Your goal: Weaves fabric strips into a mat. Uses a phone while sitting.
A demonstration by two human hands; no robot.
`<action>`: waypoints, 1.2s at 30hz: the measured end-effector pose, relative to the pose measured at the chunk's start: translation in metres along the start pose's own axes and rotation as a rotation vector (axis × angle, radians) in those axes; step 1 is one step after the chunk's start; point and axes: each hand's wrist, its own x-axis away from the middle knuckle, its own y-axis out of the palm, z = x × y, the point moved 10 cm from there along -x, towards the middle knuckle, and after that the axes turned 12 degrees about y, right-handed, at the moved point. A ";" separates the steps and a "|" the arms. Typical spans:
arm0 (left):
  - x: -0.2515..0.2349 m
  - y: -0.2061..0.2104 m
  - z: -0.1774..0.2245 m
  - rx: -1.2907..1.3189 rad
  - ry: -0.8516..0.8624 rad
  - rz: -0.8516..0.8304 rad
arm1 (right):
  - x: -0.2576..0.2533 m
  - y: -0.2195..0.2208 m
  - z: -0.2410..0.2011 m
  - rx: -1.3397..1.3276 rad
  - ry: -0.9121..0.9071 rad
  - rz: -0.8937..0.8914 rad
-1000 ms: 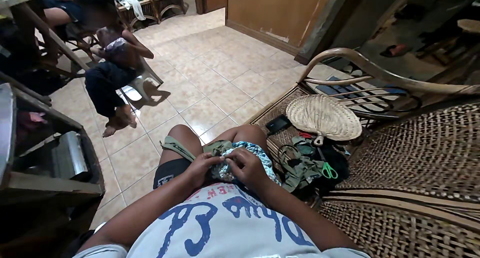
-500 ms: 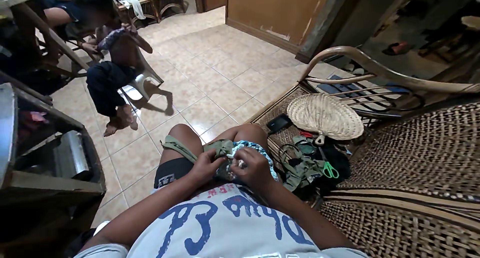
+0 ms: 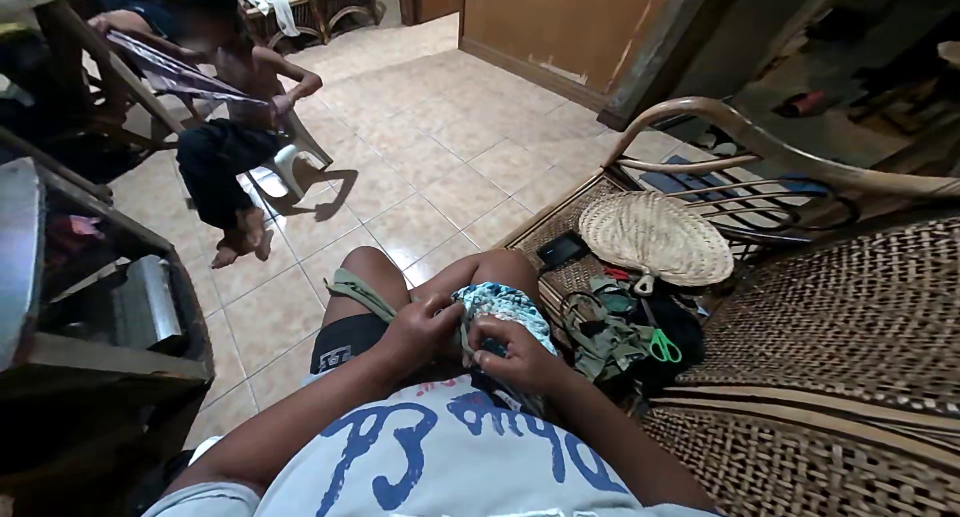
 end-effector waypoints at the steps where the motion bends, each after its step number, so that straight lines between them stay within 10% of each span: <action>1: 0.000 0.000 0.000 -0.030 -0.001 -0.002 | 0.001 0.002 -0.002 0.032 -0.011 -0.021; 9: 0.004 0.006 -0.012 0.046 -0.156 -0.033 | 0.004 0.008 0.004 -0.009 0.065 -0.177; 16: 0.001 0.005 -0.012 0.052 -0.132 -0.102 | 0.009 0.013 -0.018 0.274 -0.153 0.035; 26: 0.013 0.022 -0.033 0.597 -0.528 -0.187 | 0.008 0.042 0.000 -0.477 0.128 -0.303; 36: 0.010 0.024 -0.039 0.579 -0.630 -0.398 | 0.020 0.041 -0.037 0.124 -0.186 -0.277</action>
